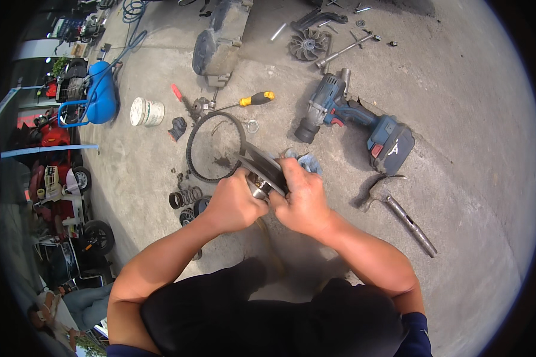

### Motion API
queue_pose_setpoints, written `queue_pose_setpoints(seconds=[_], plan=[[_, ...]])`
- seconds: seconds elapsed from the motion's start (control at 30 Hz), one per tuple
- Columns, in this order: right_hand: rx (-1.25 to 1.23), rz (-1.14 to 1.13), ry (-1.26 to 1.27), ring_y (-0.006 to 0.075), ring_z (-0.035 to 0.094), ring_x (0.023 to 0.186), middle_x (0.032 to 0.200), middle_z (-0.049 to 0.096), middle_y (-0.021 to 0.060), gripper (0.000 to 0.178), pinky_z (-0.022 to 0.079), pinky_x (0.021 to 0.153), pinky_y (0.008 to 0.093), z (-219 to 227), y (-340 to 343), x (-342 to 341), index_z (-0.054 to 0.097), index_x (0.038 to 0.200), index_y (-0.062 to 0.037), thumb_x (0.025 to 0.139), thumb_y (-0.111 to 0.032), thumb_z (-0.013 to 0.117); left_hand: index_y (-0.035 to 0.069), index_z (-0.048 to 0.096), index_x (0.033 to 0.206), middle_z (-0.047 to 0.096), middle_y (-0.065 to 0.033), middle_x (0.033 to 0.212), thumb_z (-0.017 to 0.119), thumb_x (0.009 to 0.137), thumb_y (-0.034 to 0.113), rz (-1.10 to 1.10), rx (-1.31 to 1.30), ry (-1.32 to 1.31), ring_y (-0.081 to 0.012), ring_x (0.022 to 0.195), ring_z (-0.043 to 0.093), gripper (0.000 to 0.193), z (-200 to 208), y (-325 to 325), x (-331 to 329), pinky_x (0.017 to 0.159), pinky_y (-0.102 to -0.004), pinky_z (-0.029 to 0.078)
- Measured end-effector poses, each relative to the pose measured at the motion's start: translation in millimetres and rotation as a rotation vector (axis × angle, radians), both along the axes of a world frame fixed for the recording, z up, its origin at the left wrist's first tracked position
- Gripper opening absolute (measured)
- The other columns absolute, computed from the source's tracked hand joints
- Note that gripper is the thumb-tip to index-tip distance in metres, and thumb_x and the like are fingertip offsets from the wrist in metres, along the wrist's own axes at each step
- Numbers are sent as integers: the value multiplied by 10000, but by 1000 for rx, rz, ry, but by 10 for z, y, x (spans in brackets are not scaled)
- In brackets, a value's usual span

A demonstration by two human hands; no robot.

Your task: The person disassembles and reassembles scooter transmission components on the ground. They use a cloth to wipe parts, a cordless impact driver to remove and install fasteners, a screwdriver and hammer to separate components, and handle a belt, pulleys, and a clutch assembly.

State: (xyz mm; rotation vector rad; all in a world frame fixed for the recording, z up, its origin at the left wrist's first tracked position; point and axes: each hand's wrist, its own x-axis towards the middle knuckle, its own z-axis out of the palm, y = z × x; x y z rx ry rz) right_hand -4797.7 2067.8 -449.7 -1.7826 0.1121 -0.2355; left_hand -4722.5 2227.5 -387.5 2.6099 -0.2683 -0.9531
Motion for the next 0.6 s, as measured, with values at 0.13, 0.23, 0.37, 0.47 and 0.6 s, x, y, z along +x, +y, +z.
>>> queue_pose_setpoints(seconds=[0.13, 0.23, 0.37, 0.47, 0.6], plan=[[-55, -6, -192, 403, 729, 766, 881, 714, 194, 463, 595, 682, 439, 6, -50, -42, 624, 1159, -3, 704, 24, 702, -78, 610, 1069, 716, -190, 833, 792, 723, 161, 127, -321, 242, -330, 767, 719, 459, -68, 121, -71, 735, -434, 585], [-46, 1, -314, 314, 754, 764, 985, 750, 158, 482, 598, 720, 364, 13, -56, -40, 649, 1166, 19, 684, 34, 679, -18, 627, 1083, 613, -59, 729, 806, 743, 114, 510, -573, 823, -190, 602, 592, 406, -50, 218, -145, 734, -417, 579], [-83, -222, -340, 232, 742, 918, 1071, 744, 168, 402, 559, 855, 302, 52, -331, 79, 610, 1113, 43, 715, 60, 664, -24, 606, 1124, 591, -65, 716, 810, 785, 76, 623, -869, 1498, -160, 584, 556, 408, 149, 413, -318, 847, -483, 580], [388, -439, -14, 108, 580, 890, 996, 640, 31, 386, 499, 813, 256, 50, -711, 229, 589, 1127, 22, 749, 101, 594, 1, 590, 1218, 639, -69, 918, 864, 804, 83, 725, -852, 965, -162, 738, 610, 503, 166, 462, -216, 920, -446, 565], [644, -494, 9, 108, 584, 925, 1013, 634, 51, 391, 492, 851, 247, 47, -682, 192, 577, 1112, 25, 729, 105, 583, 13, 548, 1268, 622, -43, 1060, 945, 757, 162, 389, -672, 250, -134, 996, 597, 664, 266, 546, 78, 940, -331, 516]])
